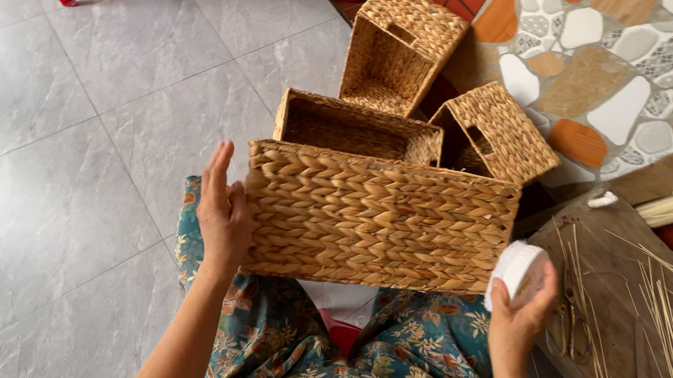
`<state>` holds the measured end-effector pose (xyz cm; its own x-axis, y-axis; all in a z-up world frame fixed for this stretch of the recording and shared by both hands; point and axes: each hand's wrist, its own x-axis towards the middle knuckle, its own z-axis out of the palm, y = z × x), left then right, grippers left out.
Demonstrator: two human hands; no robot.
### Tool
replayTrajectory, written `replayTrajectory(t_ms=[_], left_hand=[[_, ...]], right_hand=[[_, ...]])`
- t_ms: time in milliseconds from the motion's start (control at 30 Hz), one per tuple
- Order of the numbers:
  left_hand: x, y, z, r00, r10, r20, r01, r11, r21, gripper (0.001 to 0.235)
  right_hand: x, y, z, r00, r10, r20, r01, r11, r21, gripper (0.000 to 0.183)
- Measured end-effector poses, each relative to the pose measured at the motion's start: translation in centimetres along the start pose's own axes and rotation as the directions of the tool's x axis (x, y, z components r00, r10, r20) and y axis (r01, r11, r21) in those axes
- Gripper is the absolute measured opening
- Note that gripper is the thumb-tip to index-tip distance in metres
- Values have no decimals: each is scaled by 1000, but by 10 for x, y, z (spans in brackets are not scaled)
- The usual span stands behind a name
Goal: The person scrubs the interior and exterior surfaces of a woven basket using a white brush. They rotate the basket to access different sides and occasionally use scissors to trim loose fibers from the rim.
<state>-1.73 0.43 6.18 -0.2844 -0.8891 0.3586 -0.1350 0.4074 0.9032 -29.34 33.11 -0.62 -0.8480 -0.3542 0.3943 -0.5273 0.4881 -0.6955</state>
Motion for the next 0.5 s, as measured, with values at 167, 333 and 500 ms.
replayTrajectory(t_ms=[167, 333, 500], left_hand=[[2, 61, 73, 867, 461, 188, -480, 874, 75, 52], [-2, 92, 216, 707, 458, 540, -626, 759, 176, 46], [-18, 103, 288, 524, -42, 851, -617, 670, 413, 39]], right_hand=[[-16, 16, 10, 1000, 20, 1, -19, 981, 191, 78], [-31, 21, 7, 992, 116, 53, -127, 920, 371, 74], [-36, 27, 4, 952, 272, 138, -305, 865, 397, 75]])
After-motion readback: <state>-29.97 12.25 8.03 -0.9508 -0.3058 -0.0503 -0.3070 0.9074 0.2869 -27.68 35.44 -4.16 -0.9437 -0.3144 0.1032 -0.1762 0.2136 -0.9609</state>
